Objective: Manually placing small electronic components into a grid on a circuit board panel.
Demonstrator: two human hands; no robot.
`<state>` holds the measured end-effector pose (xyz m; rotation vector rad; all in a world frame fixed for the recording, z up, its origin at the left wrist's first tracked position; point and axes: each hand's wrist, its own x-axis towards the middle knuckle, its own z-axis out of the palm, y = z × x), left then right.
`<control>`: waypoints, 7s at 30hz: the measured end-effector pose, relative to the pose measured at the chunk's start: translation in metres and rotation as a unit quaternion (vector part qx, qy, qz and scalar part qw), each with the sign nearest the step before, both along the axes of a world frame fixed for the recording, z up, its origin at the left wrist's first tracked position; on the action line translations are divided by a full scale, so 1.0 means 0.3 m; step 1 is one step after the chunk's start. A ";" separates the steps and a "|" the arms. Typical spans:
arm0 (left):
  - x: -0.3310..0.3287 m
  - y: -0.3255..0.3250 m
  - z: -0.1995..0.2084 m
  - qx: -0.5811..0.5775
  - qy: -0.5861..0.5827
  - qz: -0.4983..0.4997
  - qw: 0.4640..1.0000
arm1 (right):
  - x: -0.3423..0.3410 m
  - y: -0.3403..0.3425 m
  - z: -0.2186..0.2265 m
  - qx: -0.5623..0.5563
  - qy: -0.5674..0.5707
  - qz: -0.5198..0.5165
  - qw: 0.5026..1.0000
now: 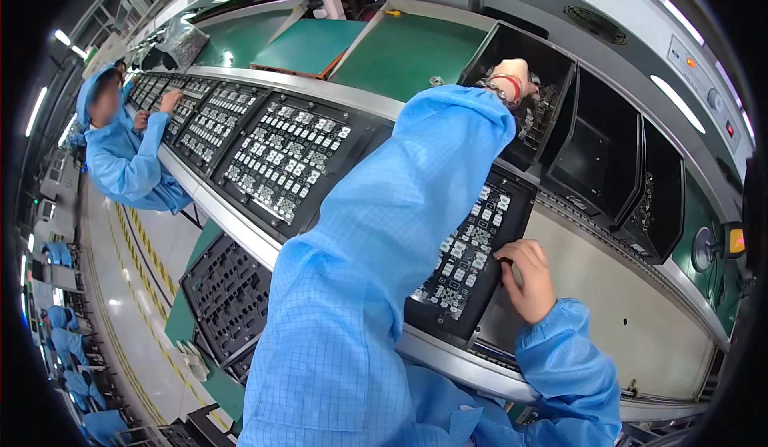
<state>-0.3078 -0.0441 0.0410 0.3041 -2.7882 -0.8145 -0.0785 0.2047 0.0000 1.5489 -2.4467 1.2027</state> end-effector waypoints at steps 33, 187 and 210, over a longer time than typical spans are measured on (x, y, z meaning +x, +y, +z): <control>0.657 0.044 0.138 0.770 -0.104 -0.092 0.622 | -0.046 -0.033 0.119 -0.162 -0.113 -0.077 0.977; 1.112 -0.486 -0.045 0.739 -0.072 -0.009 0.670 | -0.180 -0.716 0.098 0.175 -0.006 0.038 0.984; 1.108 -0.474 -0.049 0.738 -0.084 -0.016 0.670 | -0.148 -0.736 0.084 0.195 0.071 -0.010 0.978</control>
